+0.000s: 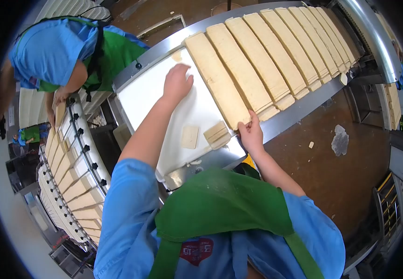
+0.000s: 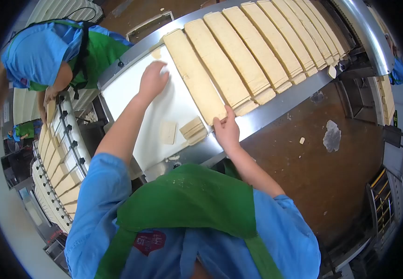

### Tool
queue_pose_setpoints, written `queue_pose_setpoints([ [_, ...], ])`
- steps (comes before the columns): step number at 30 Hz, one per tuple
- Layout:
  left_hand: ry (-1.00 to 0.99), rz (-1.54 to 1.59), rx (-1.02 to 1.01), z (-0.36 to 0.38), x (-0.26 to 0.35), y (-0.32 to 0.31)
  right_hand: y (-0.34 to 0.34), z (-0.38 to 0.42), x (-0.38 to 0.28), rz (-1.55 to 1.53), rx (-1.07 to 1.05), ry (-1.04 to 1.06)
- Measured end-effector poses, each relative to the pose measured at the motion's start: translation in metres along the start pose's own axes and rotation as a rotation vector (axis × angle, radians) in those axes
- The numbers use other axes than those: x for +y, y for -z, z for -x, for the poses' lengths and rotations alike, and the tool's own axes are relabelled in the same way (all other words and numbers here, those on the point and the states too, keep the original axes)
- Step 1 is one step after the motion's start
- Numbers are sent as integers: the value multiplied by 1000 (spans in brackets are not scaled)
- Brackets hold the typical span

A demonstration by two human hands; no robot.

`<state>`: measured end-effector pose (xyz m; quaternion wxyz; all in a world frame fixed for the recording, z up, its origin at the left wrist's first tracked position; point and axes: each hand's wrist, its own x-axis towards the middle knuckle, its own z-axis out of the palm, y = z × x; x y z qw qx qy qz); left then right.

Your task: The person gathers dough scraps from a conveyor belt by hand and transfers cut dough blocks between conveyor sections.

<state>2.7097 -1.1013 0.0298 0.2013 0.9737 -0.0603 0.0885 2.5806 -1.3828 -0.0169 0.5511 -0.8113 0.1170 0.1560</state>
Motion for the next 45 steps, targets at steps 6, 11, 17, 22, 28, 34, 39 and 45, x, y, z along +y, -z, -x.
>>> queue_pose_setpoints([
  [6, 143, -216, 29, -106, 15, -53, 4, -1, -11, 83, -53, -22],
  [11, 435, -243, -86, -94, 31, -45, 11, -6, -19, 98, -120, -30],
  [17, 701, -547, -40, -19, -23, 21, 8, -26, -71, 395, -327, 159],
  [22, 1187, -410, -65, 87, -68, 117, -34, -64, -127, 578, -689, 296],
  [28, 1035, 214, 322, 213, -100, 101, -64, -86, -138, 776, -808, 488],
  [34, 1109, 397, 726, 279, -78, 117, -97, -41, -160, 660, -702, 773],
  [39, 1130, 97, 795, 377, -72, 214, -149, 59, -184, 580, -787, 882],
  [45, 1267, 40, 1022, 572, -105, 275, -223, 204, -148, 139, -1205, 532],
])
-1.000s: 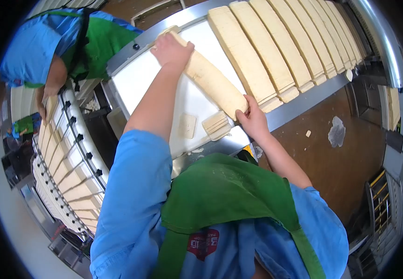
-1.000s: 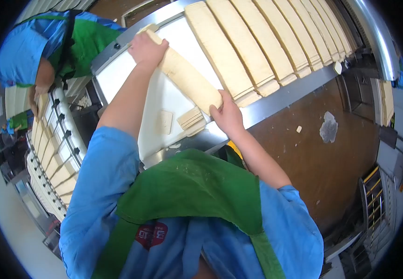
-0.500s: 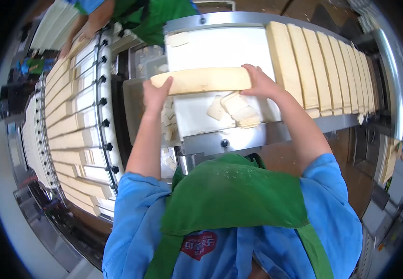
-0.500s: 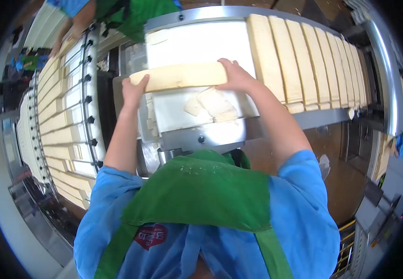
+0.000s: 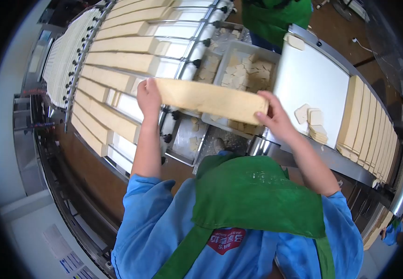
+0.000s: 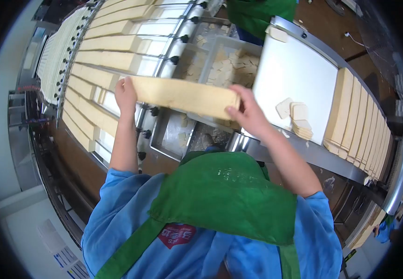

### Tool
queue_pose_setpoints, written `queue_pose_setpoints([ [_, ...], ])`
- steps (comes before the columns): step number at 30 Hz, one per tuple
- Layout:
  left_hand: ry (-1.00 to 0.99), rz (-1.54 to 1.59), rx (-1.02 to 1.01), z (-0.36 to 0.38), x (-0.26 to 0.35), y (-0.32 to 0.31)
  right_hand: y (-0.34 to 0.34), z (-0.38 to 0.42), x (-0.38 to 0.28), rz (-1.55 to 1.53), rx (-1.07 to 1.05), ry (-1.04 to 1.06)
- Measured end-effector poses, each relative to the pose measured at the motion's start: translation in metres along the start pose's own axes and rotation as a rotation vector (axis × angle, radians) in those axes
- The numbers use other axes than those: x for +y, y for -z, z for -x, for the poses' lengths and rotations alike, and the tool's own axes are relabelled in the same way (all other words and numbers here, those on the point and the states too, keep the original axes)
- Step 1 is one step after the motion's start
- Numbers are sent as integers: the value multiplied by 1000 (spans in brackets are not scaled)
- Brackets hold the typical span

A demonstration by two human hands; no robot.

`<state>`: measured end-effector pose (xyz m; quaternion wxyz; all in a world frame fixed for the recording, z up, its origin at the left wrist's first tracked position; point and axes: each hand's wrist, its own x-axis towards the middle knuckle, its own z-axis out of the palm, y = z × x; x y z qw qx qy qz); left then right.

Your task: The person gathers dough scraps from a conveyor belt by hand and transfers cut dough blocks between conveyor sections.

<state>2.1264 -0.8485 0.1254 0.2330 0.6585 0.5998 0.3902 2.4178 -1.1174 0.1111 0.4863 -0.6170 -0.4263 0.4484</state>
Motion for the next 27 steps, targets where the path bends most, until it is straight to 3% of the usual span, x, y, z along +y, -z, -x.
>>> queue_pose_setpoints([
  [4, 76, -67, 60, -33, -115, 64, -98, 10, -23, 141, -86, 155],
  [6, 114, -181, -1, -40, -132, 85, -137, 11, -24, 138, -140, 190],
  [7, 116, -252, -34, -46, -138, 89, -152, 10, -27, 34, -179, 99],
  [10, -69, -494, -145, -88, -171, 94, -193, -4, -42, 94, -139, 123],
  [14, -164, -563, -151, -137, -188, 103, -239, -37, -44, 67, -99, 123],
  [19, 67, -383, -291, -204, -250, 134, -263, -56, -32, 37, -79, 17],
  [21, 60, -422, -370, -213, -243, 152, -264, -56, -28, -1, -54, -6],
  [24, -236, -696, -363, -204, -211, 157, -268, -55, -31, 49, -40, -3],
  [27, -249, -818, -326, -203, -212, 149, -271, -54, -37, 9, -11, -34],
])
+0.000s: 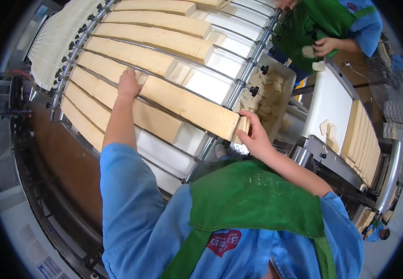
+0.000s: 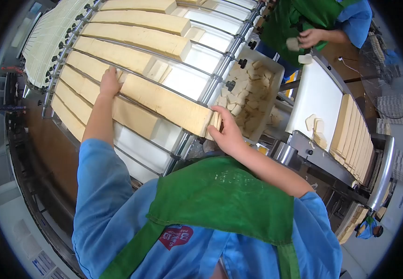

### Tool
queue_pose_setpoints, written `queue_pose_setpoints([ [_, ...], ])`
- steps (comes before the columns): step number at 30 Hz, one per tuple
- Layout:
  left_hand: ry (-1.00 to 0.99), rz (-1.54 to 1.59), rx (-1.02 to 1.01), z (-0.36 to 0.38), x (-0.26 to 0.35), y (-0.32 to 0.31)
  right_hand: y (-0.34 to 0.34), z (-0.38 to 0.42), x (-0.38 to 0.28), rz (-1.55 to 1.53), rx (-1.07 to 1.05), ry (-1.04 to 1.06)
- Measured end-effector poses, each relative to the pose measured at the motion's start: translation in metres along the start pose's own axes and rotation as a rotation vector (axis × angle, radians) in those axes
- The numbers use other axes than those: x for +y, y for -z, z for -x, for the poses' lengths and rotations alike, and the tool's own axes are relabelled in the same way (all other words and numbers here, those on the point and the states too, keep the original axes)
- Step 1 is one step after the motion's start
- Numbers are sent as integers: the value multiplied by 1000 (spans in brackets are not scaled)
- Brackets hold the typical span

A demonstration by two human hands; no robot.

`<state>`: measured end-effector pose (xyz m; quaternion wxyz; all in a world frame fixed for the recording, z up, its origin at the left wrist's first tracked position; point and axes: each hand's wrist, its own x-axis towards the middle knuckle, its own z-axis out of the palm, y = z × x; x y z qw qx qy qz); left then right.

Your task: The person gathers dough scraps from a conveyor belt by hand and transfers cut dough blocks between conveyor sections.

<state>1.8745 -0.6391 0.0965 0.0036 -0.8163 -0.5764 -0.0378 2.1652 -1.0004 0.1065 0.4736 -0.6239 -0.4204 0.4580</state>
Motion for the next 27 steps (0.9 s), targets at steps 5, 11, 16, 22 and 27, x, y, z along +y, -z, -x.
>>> queue_pose_setpoints([
  [5, 15, 125, -50, -3, -9, 7, -5, 3, -3, 14, 45, 24],
  [11, -116, 322, -25, 6, -26, 7, -12, -4, -5, 79, 15, 3],
  [16, -58, 326, 110, 10, -39, -20, -20, -11, 0, 155, 35, 13],
  [22, 96, 398, -85, 5, -35, -19, -20, -12, 0, 122, 37, 14],
  [27, 143, 772, -309, 0, -47, -9, -21, -11, -6, 63, 41, 2],
])
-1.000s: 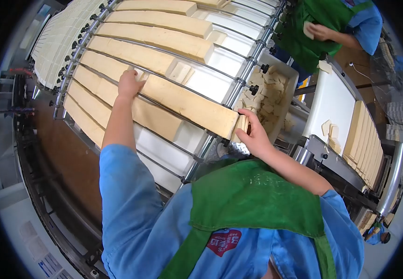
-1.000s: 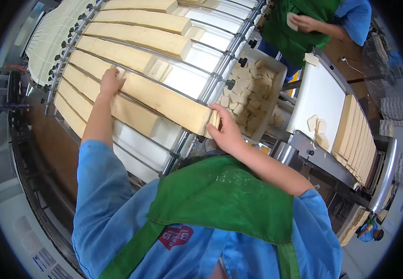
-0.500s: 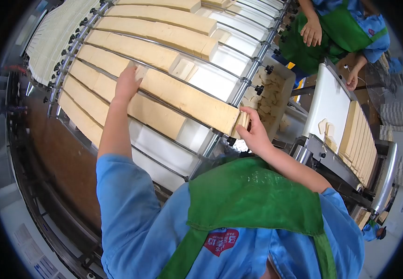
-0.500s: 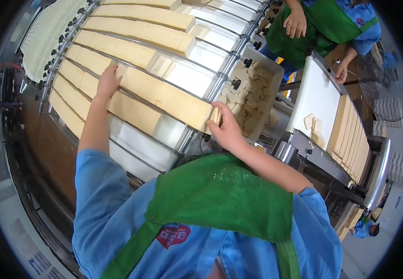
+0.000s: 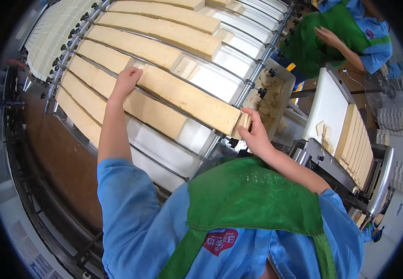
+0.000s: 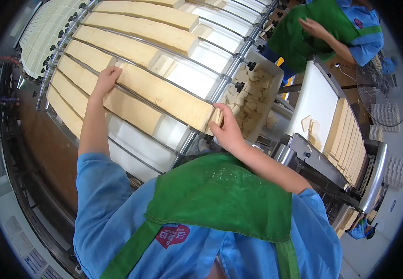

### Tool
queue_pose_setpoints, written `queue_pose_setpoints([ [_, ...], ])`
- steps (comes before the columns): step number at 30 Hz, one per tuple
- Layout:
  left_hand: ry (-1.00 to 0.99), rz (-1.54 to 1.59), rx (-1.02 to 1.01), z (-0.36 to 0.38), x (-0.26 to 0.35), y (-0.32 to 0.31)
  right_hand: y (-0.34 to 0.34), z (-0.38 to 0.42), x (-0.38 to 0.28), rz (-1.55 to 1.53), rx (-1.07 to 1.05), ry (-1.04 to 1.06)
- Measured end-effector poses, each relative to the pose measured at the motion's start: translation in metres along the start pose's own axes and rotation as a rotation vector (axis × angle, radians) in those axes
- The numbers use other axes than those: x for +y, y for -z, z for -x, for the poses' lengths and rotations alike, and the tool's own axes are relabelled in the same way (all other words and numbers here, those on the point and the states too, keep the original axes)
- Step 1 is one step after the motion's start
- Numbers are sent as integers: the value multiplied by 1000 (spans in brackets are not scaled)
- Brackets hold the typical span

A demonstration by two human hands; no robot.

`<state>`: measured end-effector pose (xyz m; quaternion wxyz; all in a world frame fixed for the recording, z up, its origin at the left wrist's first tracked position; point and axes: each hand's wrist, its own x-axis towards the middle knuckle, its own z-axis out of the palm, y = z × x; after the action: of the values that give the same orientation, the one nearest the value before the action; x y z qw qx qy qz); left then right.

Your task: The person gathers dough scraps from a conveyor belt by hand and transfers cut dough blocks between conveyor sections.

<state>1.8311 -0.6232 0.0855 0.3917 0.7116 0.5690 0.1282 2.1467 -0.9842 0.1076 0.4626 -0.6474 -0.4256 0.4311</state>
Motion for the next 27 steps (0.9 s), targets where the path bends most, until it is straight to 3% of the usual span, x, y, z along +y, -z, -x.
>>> queue_pose_setpoints([
  [6, -183, -163, 42, -10, 8, -10, -2, 0, -5, -19, -3, -61],
  [9, -109, -497, 59, -14, 26, -33, -1, 1, -7, -19, -9, -75],
  [12, 24, -459, 5, -2, 46, -39, 1, 3, -3, -1, -5, -28],
  [15, -55, -416, 226, 15, 42, -52, 2, 3, -1, -13, 3, -5],
  [18, -264, -450, 486, 15, 30, -58, 0, 2, -3, -31, 2, -29],
  [21, -25, -503, 347, 20, 52, -43, -2, -5, -4, 19, -7, -52],
  [24, -89, -663, 487, 17, 51, -42, -4, -9, -6, 40, -6, -66],
  [27, -42, -648, 426, 23, 59, -40, -8, -19, -5, 83, -15, -65],
])
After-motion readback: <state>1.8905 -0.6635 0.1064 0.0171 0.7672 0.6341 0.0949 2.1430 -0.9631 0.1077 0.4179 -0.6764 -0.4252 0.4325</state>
